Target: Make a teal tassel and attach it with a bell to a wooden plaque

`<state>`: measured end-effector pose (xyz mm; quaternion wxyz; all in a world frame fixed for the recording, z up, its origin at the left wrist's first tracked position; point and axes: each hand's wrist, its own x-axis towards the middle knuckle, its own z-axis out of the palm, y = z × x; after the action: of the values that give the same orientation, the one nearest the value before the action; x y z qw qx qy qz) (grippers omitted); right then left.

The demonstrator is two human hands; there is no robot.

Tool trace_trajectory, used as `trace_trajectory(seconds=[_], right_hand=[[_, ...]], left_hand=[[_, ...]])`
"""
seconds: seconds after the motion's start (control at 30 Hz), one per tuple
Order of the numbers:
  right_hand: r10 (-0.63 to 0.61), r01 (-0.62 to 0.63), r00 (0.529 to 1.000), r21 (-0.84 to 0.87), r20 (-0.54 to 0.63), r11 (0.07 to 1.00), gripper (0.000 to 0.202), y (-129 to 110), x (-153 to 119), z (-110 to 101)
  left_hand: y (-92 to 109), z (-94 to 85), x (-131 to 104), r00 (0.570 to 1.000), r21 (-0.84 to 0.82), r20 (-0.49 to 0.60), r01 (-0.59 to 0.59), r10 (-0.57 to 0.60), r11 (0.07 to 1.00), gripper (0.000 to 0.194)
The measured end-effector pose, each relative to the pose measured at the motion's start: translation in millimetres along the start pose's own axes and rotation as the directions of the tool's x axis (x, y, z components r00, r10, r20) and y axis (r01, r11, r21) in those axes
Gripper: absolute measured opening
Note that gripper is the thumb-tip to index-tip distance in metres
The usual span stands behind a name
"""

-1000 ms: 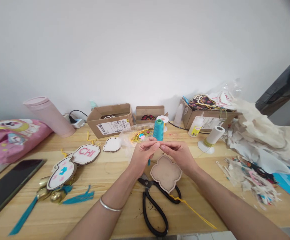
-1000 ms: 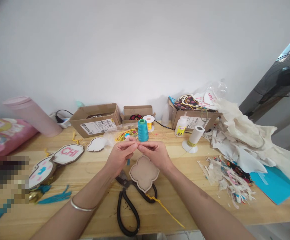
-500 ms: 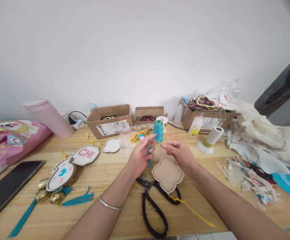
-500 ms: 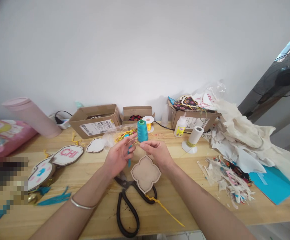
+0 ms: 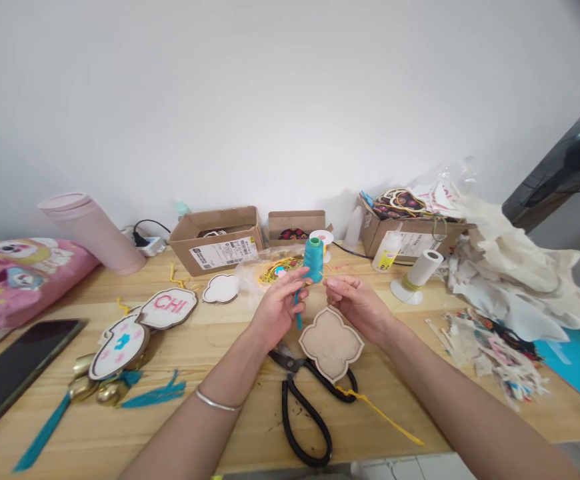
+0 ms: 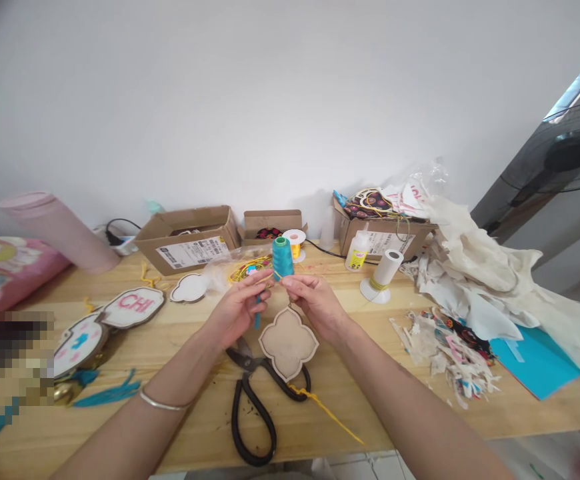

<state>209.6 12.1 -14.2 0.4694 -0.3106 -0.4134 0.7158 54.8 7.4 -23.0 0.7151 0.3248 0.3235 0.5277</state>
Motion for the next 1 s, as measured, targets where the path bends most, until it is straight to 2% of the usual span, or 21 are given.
trace_trajectory(seconds=[0.13, 0.2, 0.3, 0.37, 0.47, 0.7, 0.8, 1.0], right_hand=[[-0.045, 0.044, 0.999, -0.028, -0.030, 0.999, 0.018, 0.3, 1.5, -0.5], [-0.053, 0.052, 0.998, -0.038, -0.029, 0.998, 0.023, 0.1, 1.4, 0.2], [-0.022, 0.021, 1.000, -0.034, -0.013, 0.999, 0.027, -0.3, -0.2, 2.2], [0.035, -0.034, 0.999, -0.037, 0.004, 0.999, 0.028, 0.3, -1.8, 3.0], [0.118, -0.114, 0.992, -0.078, 0.037, 0.990, 0.029, 3.4, -3.5, 2.4], [0.185, -0.179, 0.981, -0.101, 0.061, 0.979, 0.022, 12.7, -3.1, -1.7], [0.194, -0.191, 0.981, -0.159, -0.001, 0.969, 0.027, 13.6, -1.8, -1.0], [0.165, -0.177, 0.983, -0.173, -0.082, 0.969, 0.027, 14.4, 0.0, 0.8]], left_hand=[[-10.4, -8.0, 4.8, 0.998, 0.278, -0.035, -0.040, 0.052, 0.960, 0.027], [-12.3, -8.4, 5.7, 0.994, 0.436, -0.045, -0.068, 0.097, 0.898, 0.023], [-9.6, -2.3, 3.2, 0.969, 0.607, 0.010, -0.201, 0.246, 0.768, 0.022], [-6.8, 4.2, -0.3, 0.958, 0.592, 0.071, -0.265, 0.279, 0.761, 0.027], [-6.8, 10.8, -4.7, 0.961, 0.462, 0.096, -0.275, 0.261, 0.843, 0.030], [-21.3, 5.6, -1.7, 0.964, 0.209, -0.037, -0.250, 0.263, 0.945, 0.007], [-21.6, 6.1, -2.1, 0.966, 0.213, -0.065, -0.233, 0.252, 0.949, 0.008], [-17.2, 11.9, -6.4, 0.965, 0.319, -0.021, -0.241, 0.261, 0.917, 0.019]])
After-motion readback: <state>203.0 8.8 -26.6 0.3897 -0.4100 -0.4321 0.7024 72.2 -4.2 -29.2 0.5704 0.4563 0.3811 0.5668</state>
